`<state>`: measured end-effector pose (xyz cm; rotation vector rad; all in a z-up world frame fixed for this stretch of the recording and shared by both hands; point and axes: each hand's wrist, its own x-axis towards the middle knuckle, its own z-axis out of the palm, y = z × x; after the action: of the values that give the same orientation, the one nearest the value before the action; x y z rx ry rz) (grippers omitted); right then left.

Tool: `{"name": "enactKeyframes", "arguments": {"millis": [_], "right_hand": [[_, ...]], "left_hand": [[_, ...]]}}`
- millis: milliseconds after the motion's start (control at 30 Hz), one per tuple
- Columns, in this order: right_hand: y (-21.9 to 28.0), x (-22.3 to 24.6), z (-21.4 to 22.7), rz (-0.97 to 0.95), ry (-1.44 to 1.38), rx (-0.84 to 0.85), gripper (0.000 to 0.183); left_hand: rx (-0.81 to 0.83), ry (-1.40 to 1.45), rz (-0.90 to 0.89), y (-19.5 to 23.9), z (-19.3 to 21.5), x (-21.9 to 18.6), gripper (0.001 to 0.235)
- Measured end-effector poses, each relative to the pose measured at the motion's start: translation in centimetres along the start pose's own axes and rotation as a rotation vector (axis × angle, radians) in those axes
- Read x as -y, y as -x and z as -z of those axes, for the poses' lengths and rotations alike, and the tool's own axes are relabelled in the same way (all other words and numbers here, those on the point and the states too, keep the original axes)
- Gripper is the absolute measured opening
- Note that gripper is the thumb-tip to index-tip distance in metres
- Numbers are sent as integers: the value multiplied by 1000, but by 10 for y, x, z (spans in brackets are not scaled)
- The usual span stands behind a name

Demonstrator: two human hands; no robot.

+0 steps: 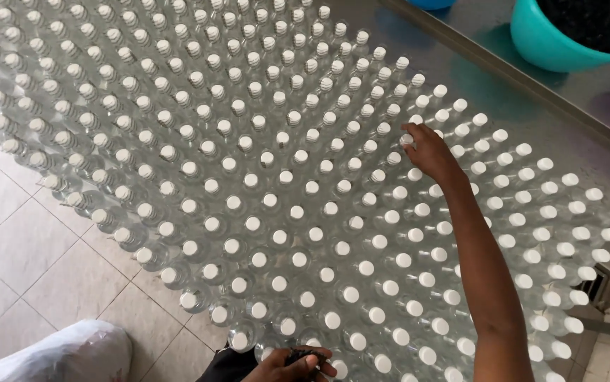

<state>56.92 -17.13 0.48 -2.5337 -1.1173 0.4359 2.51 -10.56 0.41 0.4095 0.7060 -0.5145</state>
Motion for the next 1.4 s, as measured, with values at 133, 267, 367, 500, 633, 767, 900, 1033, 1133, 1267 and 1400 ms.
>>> {"name": "enactKeyframes", "arguments": {"millis": [133,267,367,500,633,767,900,1033,1133,1267,1400], "right_hand": [[-3,-9,-5,-21,-51,2,32],[-13,-14,-2,-4,-147,-35,27],[-17,-9,4,-75,-100,31,31],[-15,5,11,-97,151,152,52],[11,16,10,21,427,53,62],[120,131,37,163,196,-120,40],[230,247,-2,290,-333,69,30],[290,309,-59,385,-471,179,40],[312,327,-92,417,-482,96,34],[338,336,-121,324,-433,-101,25],[350,347,-139,336,-393,-196,25]], "left_hand": [[-7,9,-9,0,7,4,47],[19,124,-26,-3,13,5,44],[29,66,-15,8,11,1,45],[51,37,-51,11,20,1,46],[106,126,-28,16,37,-11,53],[76,48,-166,34,41,-32,54],[0,-29,-207,76,24,-55,60],[175,-159,-331,75,45,-51,63],[230,-200,-364,87,53,-50,66],[318,-314,-354,86,74,-42,57],[379,-402,-344,89,85,-38,54]]}}
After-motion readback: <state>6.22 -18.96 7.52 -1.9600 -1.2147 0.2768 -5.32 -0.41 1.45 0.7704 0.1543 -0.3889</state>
